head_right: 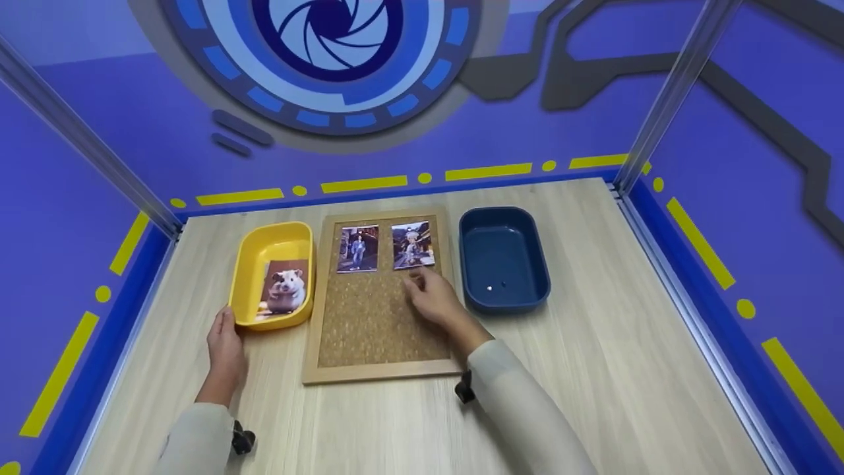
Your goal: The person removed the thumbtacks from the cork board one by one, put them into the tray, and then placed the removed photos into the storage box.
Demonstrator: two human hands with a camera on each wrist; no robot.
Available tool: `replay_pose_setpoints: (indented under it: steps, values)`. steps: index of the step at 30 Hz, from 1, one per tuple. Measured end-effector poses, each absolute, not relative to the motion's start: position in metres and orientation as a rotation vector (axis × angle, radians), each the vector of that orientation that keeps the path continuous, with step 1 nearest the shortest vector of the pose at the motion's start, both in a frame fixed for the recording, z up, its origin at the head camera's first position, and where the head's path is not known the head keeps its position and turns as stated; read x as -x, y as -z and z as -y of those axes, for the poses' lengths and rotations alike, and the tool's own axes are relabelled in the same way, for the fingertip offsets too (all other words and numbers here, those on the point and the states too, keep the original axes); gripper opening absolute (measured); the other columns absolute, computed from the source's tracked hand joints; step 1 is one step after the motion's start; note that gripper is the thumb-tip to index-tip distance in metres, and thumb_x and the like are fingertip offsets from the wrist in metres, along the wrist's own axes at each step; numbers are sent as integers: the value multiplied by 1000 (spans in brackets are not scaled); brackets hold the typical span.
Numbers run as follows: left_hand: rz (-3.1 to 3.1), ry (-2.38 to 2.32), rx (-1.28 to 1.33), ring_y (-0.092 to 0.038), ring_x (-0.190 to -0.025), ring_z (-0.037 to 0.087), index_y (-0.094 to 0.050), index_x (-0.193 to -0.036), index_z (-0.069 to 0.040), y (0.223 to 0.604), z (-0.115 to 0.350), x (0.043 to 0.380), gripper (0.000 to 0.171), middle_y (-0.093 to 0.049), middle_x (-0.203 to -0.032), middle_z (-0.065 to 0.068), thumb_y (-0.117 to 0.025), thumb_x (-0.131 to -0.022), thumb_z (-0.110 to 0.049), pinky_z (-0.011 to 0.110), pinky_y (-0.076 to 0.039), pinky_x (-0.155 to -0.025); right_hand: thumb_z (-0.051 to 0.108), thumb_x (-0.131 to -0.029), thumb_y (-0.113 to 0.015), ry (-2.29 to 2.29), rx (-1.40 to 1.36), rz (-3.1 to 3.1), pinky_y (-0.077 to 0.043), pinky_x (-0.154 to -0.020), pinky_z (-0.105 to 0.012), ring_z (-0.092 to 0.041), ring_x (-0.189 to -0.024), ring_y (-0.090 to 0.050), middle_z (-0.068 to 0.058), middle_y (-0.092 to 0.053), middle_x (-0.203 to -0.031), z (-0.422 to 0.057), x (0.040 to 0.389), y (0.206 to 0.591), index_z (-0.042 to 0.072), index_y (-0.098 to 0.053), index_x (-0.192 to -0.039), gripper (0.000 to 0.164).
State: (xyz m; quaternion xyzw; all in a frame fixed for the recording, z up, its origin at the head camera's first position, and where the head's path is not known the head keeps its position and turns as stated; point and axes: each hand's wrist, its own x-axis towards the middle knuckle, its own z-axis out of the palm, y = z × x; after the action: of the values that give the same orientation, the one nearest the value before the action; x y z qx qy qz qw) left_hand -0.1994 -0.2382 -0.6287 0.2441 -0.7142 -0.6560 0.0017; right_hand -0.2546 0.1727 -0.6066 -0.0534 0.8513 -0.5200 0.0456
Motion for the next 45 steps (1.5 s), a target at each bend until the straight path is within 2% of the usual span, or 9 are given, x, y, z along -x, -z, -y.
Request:
replay_pose_setpoints:
  steps: [3,13,16,20,27,29,33,37,45]
  values:
    - [2234,2057,-778,-5,-171,17,-11,-174,-23,629,236,197,71,-11,-183,-3,-18,-113,-60,42,-9,-140,16,-107,-62,1591,123,-2595,-54,-79,-28,-17,-92,-66,-17,-75,-109,-182,251,611,-2,-67,-132,31]
    - [2169,2051,-758,-8,-170,17,-13,-173,-23,630,235,197,74,-12,-183,-3,-24,-112,-63,42,-11,-140,13,-107,-61,1638,54,-2474,-52,-72,-24,-18,-88,-65,-14,-70,-105,-189,250,620,-6,-65,-130,30]
    - [2044,2043,-805,-16,-169,20,-19,-172,-21,624,233,199,71,-18,-182,2,-30,-113,-60,42,-17,-140,12,-107,-60,1691,28,-2435,-53,-70,-24,-18,-86,-65,-14,-69,-103,-187,251,622,-7,-65,-131,30]
    - [1886,1902,-815,-35,-160,25,-35,-164,-14,615,223,201,60,-37,-171,11,-41,-114,-46,43,-29,-135,11,-107,-60,1721,3,-2414,-53,-68,-25,-17,-82,-63,-11,-68,-98,-186,251,625,-7,-65,-131,31]
    - [1874,1261,-461,-55,-133,36,-67,-128,-1,604,183,201,34,-65,-134,20,-69,-103,-24,54,-29,-117,11,-107,-62,1753,-42,-2433,-55,-64,-24,-16,-77,-62,-9,-65,-94,-184,256,623,-6,-66,-130,30]
    - [1897,1116,-336,-58,-127,39,-71,-119,-1,602,168,202,28,-70,-127,20,-73,-98,-19,55,-30,-109,12,-107,-61,1781,-67,-2401,-56,-64,-25,-16,-77,-62,-10,-65,-95,-183,258,622,-7,-65,-131,30]
    - [1917,1012,-100,-62,-119,38,-75,-107,-2,598,132,200,16,-74,-119,19,-74,-92,-7,53,-34,-106,12,-108,-60,1835,-87,-2337,-58,-64,-27,-17,-75,-64,-13,-67,-95,-181,262,620,-8,-63,-131,31]
    - [1966,984,111,-66,-112,35,-77,-101,-4,594,100,201,11,-76,-112,16,-73,-90,-4,53,-41,-107,13,-108,-60,1830,-84,-2345,-59,-62,-27,-17,-73,-65,-14,-67,-95,-180,266,620,-7,-63,-130,30]
    - [2256,1020,326,-71,-104,32,-79,-106,-5,602,58,222,15,-78,-107,10,-73,-93,-7,49,-54,-97,11,-108,-60,1806,-79,-2383,-58,-60,-28,-17,-71,-64,-14,-67,-93,-176,265,622,-8,-64,-127,27]
